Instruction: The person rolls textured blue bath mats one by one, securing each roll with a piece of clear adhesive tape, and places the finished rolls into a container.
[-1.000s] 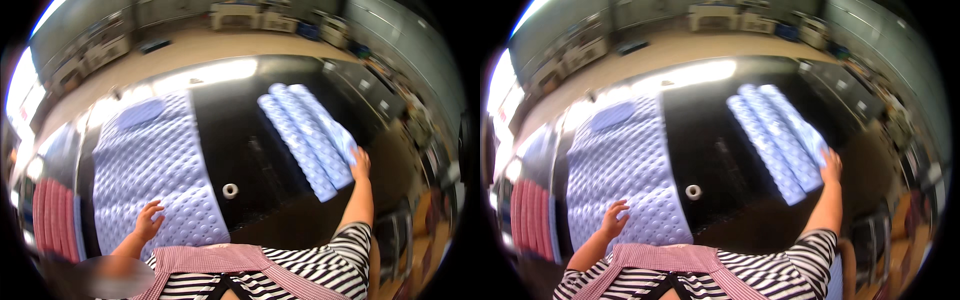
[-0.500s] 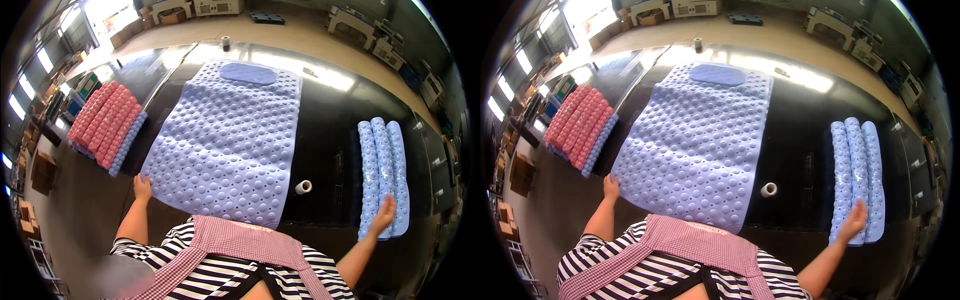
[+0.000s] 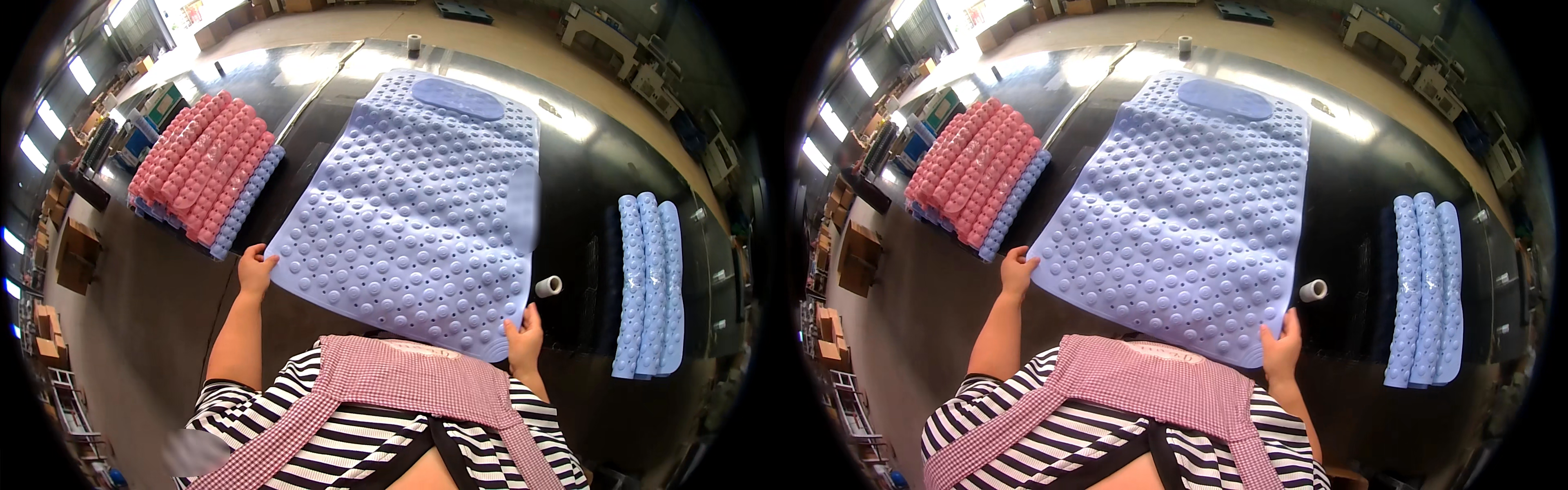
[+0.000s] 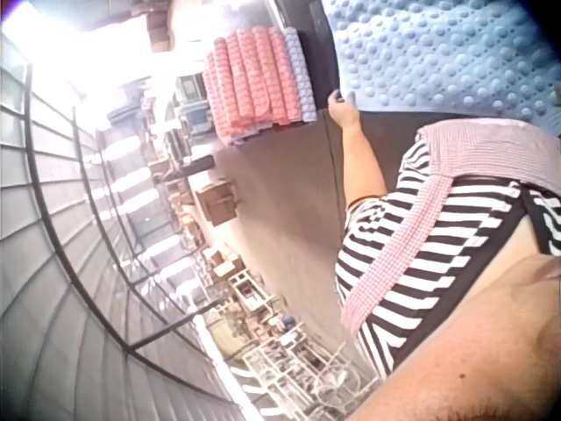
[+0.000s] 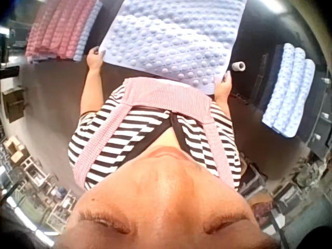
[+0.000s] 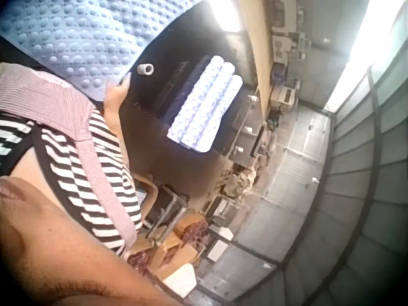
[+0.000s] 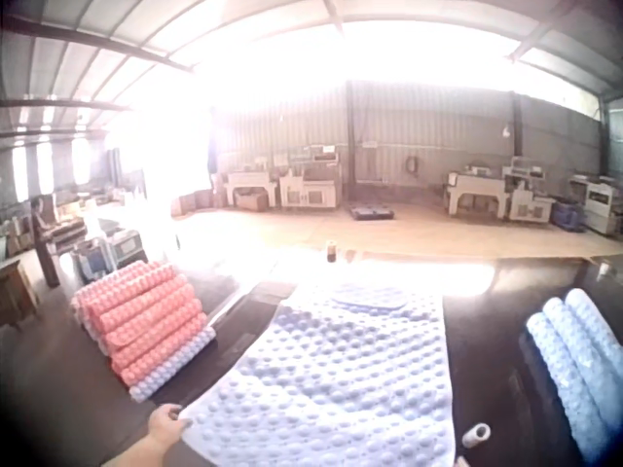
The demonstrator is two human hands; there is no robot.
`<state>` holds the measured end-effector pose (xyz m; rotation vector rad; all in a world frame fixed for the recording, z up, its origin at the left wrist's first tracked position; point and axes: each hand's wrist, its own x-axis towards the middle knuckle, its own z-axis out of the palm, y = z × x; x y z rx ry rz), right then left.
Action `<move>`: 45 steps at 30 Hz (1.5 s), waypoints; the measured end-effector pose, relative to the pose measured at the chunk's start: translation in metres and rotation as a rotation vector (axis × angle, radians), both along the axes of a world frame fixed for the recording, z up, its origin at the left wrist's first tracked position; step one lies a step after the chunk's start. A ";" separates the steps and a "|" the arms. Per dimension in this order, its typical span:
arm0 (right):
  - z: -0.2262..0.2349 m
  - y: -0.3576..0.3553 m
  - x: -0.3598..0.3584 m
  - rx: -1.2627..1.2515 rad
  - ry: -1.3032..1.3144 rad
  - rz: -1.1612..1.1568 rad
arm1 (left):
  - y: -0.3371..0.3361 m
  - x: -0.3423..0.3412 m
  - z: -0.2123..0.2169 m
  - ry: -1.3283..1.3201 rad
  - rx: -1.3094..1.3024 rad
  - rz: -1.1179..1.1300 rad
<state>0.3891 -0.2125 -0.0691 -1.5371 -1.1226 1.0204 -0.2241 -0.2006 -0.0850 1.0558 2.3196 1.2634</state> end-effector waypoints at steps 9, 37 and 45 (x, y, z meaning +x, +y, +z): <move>0.007 0.022 0.019 -0.480 0.489 -0.053 | -0.009 -0.001 -0.015 0.198 -0.191 -0.176; 0.130 0.137 -0.027 -0.012 0.611 0.033 | 0.071 0.013 0.123 -1.265 0.000 -0.650; 0.375 0.138 -0.014 0.541 0.544 0.278 | 0.166 -0.070 0.398 -1.023 0.731 -1.137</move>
